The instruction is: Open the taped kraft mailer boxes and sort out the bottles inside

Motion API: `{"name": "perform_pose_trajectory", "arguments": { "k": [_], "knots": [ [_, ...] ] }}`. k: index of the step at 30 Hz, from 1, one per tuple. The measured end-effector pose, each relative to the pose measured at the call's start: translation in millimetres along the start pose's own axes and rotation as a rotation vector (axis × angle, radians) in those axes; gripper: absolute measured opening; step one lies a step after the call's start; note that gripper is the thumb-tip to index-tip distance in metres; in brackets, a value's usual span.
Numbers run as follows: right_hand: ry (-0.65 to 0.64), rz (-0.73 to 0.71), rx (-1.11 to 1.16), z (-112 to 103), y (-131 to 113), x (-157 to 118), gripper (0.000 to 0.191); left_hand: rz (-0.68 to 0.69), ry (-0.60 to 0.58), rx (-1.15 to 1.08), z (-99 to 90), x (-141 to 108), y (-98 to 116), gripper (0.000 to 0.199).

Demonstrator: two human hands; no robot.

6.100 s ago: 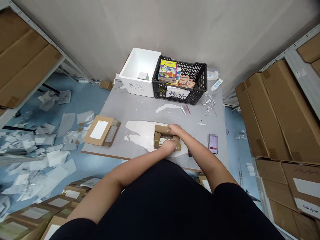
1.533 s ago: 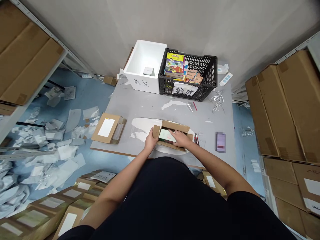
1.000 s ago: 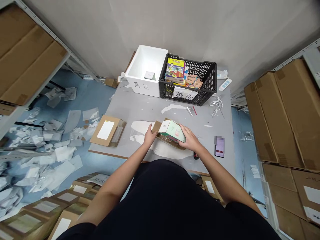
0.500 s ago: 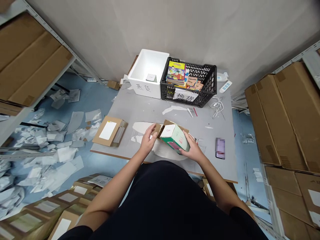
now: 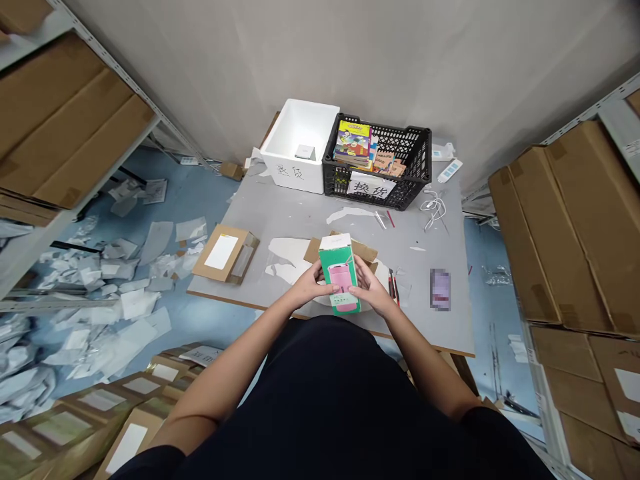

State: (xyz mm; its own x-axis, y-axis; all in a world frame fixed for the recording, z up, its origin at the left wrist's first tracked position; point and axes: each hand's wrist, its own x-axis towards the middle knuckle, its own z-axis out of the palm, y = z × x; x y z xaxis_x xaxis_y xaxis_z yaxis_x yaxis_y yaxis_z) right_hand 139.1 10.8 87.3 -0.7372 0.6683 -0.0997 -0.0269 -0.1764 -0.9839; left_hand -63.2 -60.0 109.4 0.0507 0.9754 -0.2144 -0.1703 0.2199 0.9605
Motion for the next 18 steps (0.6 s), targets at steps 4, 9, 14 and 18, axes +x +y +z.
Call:
{"name": "perform_pose_trajectory", "arguments": {
  "k": [4,9,14,18],
  "knots": [
    [0.003,0.099,0.041,4,6,1,0.076,-0.065,0.074,-0.067,-5.1,-10,-5,0.071],
    [0.048,0.245,0.073,19,8,-4,0.070,-0.137,0.160,-0.143,-19.7,-27,-15,0.068],
    [0.049,0.314,0.076,37,19,-4,0.061,-0.122,0.225,-0.182,-37.4,-44,-27,0.067],
    [0.060,0.179,-0.074,50,30,7,0.067,-0.086,0.239,-0.087,-49.7,-55,-35,0.071]
  ]
}}
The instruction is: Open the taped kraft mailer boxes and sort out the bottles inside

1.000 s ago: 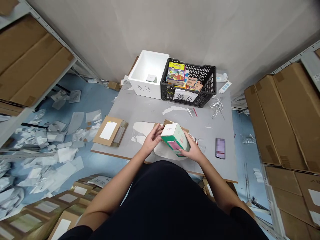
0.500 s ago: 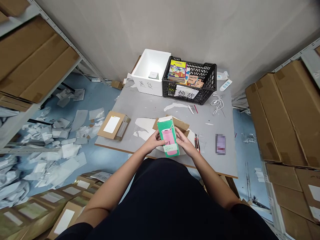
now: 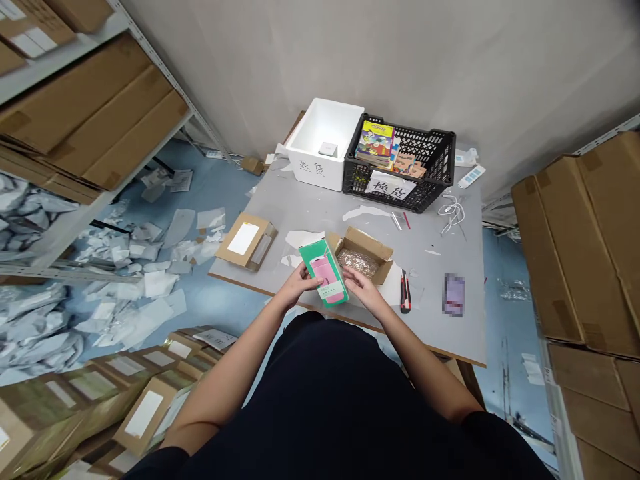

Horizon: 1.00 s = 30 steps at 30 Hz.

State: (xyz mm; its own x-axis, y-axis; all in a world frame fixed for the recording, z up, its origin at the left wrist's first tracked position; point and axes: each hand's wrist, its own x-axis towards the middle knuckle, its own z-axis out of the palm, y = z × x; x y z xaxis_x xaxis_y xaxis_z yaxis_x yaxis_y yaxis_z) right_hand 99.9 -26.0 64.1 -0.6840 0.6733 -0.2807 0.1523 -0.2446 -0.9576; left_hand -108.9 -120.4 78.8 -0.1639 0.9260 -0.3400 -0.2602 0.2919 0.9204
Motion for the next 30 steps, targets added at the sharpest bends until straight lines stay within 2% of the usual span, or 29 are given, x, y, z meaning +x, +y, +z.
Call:
{"name": "perform_pose_trajectory", "arguments": {
  "k": [3,6,9,12,15,18,21,26,30],
  "knots": [
    [0.049,-0.167,-0.172,8,-14,8,0.064,0.079,-0.024,0.097,-11.7,-3,-5,0.076],
    [0.048,-0.374,-0.484,13,-48,18,0.053,0.074,-0.059,0.201,-24.3,-5,-9,0.076],
    [-0.128,-0.497,-0.786,19,-85,35,0.043,0.046,-0.115,0.247,-36.9,-7,-9,0.077],
    [-0.318,-0.497,-1.002,27,-111,57,0.036,0.040,-0.165,0.260,-50.2,-8,-7,0.078],
    [-0.447,-0.479,-1.085,37,-124,75,0.033,0.033,-0.190,0.283,-65.1,-6,-6,0.083],
    [-0.512,-0.474,-1.133,46,-127,84,0.033,0.028,-0.202,0.303,-80.3,-3,-8,0.086],
    [-0.520,-0.450,-1.170,57,-123,85,0.042,0.048,-0.209,0.336,-93.5,3,-13,0.085],
    [-0.491,-0.422,-1.302,82,-98,80,0.071,0.138,-0.209,0.454,-108.6,17,-27,0.085],
    [-0.492,-0.471,-1.435,94,-75,81,0.075,0.170,-0.195,0.537,-117.4,32,-44,0.085]
  ]
}}
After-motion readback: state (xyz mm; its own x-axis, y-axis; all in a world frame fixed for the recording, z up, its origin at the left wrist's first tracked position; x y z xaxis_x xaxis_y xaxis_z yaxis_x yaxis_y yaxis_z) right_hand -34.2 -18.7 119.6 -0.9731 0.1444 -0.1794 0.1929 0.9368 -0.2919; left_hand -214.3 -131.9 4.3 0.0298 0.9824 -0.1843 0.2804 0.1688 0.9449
